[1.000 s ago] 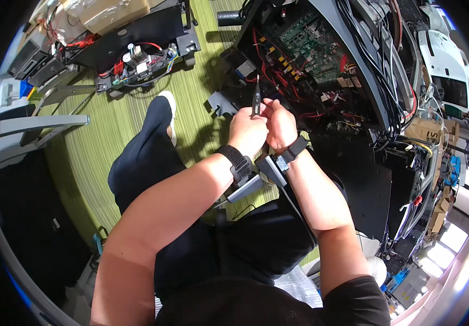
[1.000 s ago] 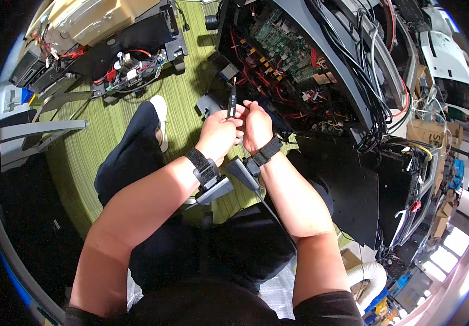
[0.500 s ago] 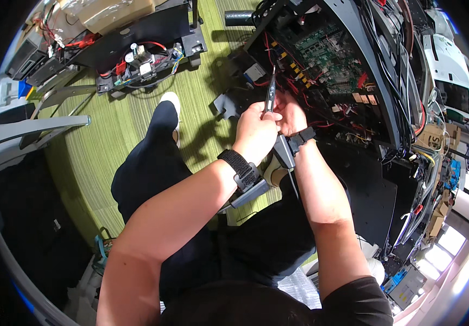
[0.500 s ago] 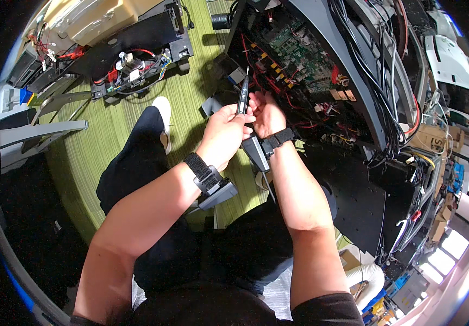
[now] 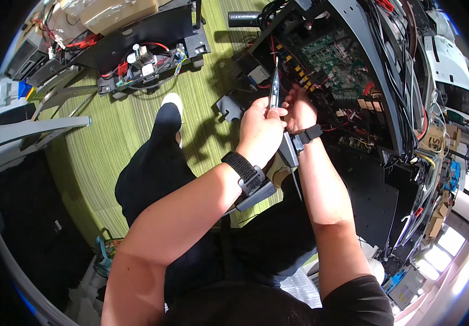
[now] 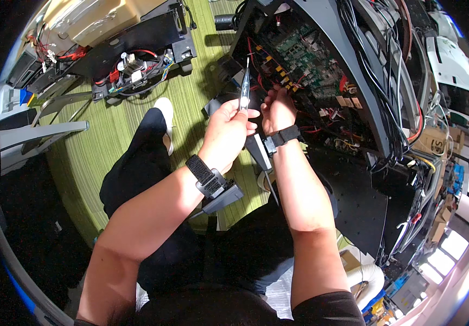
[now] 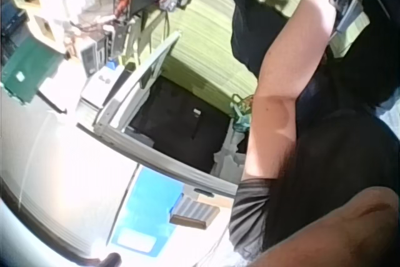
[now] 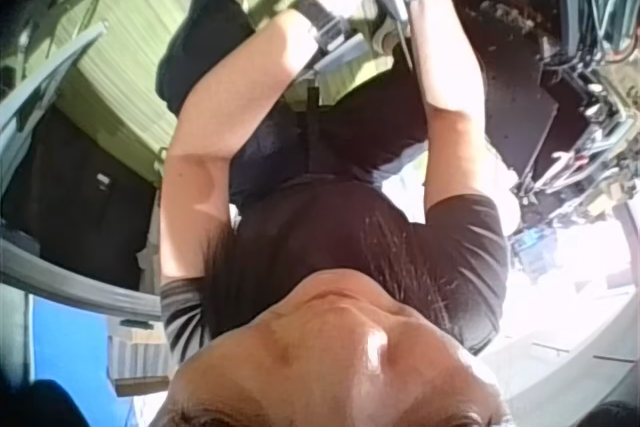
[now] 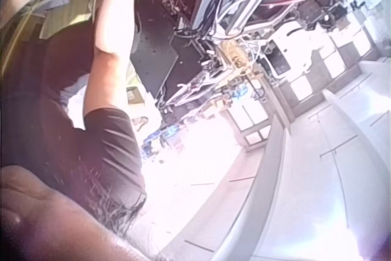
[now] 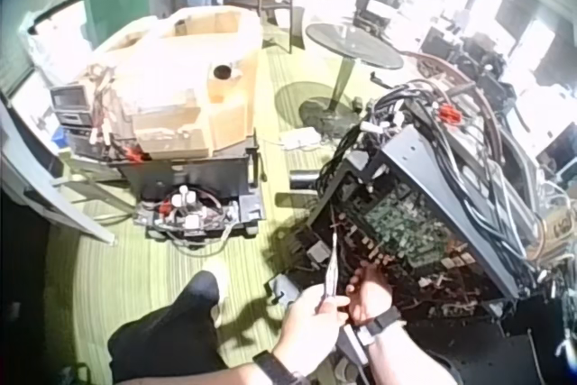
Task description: Repairing an electromechanical robot base by managing internal wiring and connectors.
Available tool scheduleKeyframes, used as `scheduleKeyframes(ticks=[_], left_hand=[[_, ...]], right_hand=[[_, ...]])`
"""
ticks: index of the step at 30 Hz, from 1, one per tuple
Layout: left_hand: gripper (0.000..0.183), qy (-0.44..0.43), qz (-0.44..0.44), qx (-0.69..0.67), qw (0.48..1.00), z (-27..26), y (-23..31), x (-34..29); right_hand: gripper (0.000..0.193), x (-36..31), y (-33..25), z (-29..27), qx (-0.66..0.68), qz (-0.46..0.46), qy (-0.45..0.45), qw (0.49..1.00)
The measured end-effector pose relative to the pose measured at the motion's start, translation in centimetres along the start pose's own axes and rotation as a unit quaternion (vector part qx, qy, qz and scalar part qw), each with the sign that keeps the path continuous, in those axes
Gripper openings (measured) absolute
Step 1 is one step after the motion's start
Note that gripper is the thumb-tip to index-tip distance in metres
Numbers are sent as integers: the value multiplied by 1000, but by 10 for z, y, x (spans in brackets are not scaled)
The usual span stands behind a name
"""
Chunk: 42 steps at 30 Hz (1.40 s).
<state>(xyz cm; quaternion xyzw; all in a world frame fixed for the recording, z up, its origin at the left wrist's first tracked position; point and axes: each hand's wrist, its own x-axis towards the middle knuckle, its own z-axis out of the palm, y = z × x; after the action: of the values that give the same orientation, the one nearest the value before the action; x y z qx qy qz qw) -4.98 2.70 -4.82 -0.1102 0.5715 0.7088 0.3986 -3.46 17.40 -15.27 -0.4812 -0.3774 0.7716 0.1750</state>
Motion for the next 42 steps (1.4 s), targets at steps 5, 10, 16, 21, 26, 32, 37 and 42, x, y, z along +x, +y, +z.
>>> scheduleKeyframes(ticks=[5,10,16,21,26,32,37,42], left_hand=[[24,7,15,-1,1000,0,-1,2],[24,8,18,-12,1000,2,1,1],[24,15,13,-14,1000,2,1,1],[23,14,10,-7,1000,3,0,2],[23,15,10,-1,1000,2,-2,4],[23,18,21,2,1000,1,-1,4],[24,19,20,-2,1000,3,0,4],[25,13,21,-1,1000,2,1,2]], right_hand=[[28,6,-4,0,-14,18,2,1000],[28,13,-2,-3,12,53,4,999],[27,11,-1,-1,5,68,6,998],[25,16,2,-4,10,60,8,998],[24,15,4,-3,18,54,4,998],[24,6,2,4,53,30,13,998],[23,5,2,6,57,30,20,998],[23,6,2,5,43,25,11,999]])
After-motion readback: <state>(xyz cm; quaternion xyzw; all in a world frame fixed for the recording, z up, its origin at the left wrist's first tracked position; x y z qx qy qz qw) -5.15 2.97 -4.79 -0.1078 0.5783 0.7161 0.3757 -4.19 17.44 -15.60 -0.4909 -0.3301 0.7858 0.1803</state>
